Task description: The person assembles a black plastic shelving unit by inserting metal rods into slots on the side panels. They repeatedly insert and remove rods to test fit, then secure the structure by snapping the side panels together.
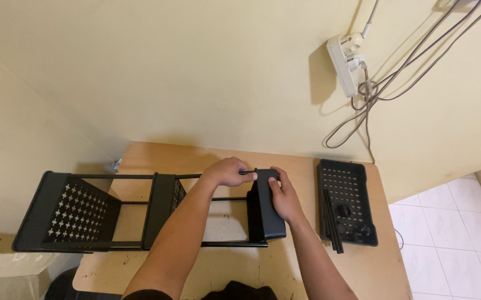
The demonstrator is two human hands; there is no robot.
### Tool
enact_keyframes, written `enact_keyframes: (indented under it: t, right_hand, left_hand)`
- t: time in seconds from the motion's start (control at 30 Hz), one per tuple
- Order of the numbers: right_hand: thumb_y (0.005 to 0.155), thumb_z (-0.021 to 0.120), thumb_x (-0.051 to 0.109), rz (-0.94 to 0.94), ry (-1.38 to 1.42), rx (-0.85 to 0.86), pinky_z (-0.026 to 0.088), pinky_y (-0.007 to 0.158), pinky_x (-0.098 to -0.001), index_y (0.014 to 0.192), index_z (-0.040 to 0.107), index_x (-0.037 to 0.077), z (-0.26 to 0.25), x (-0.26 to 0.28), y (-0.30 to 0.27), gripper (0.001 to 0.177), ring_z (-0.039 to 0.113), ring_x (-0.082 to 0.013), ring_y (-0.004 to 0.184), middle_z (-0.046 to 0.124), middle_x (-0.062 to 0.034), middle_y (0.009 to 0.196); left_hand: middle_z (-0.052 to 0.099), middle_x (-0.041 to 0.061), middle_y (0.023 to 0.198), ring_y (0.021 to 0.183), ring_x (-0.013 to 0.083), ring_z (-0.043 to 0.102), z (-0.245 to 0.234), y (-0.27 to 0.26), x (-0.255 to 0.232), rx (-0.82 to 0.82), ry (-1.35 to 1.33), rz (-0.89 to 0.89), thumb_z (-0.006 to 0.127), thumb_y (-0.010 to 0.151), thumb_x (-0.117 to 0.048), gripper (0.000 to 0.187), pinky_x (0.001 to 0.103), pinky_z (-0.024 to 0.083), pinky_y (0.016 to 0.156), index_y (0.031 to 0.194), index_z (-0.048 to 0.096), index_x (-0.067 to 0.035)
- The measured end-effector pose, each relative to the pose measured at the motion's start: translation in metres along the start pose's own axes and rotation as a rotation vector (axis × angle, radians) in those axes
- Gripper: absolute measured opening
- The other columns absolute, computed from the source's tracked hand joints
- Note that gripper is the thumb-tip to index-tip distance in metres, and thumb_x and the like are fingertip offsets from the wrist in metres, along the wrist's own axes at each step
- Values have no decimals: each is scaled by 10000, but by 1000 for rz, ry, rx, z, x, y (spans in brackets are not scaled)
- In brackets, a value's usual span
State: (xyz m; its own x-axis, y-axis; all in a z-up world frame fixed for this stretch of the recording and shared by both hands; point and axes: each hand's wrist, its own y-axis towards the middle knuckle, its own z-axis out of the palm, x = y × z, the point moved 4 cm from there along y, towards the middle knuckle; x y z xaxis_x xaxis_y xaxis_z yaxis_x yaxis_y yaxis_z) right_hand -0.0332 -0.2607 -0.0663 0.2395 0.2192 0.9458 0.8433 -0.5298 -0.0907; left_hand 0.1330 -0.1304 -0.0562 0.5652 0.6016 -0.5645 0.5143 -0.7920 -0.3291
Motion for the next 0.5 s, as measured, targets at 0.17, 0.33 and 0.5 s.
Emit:
enact_keyframes:
  t: [0.17,0.33,0.5]
  right_hand:
    - [1018,500,282,-56,-79,-7,490,1008,-382,1439,501,127,-2,2,2,449,643,-317,1204,626,-211,1345]
    - [1018,487,285,-46,-92,-10,488,1013,-384,1440,494,126,-3,2,2,451,641,-322,1215,626,-208,1350]
    - [1026,491,295,-68,-125,-15,478,1026,-388,1446,501,134,-4,5,1,450,630,-321,1232,637,-218,1328]
  left_hand:
    - [731,158,813,794,316,700,-5,-3,-5,-37,-9,0,663,816,-691,630,440,551,738,887,786,-78]
    - [726,144,806,802,316,704,-8,-8,-7,-47,16,-39,648,796,-722,650,448,553,726,878,791,-93]
    - [733,165,808,809,331,713,-10,-11,-10,-48,28,-38,632,806,-733,675,450,560,737,866,793,-80]
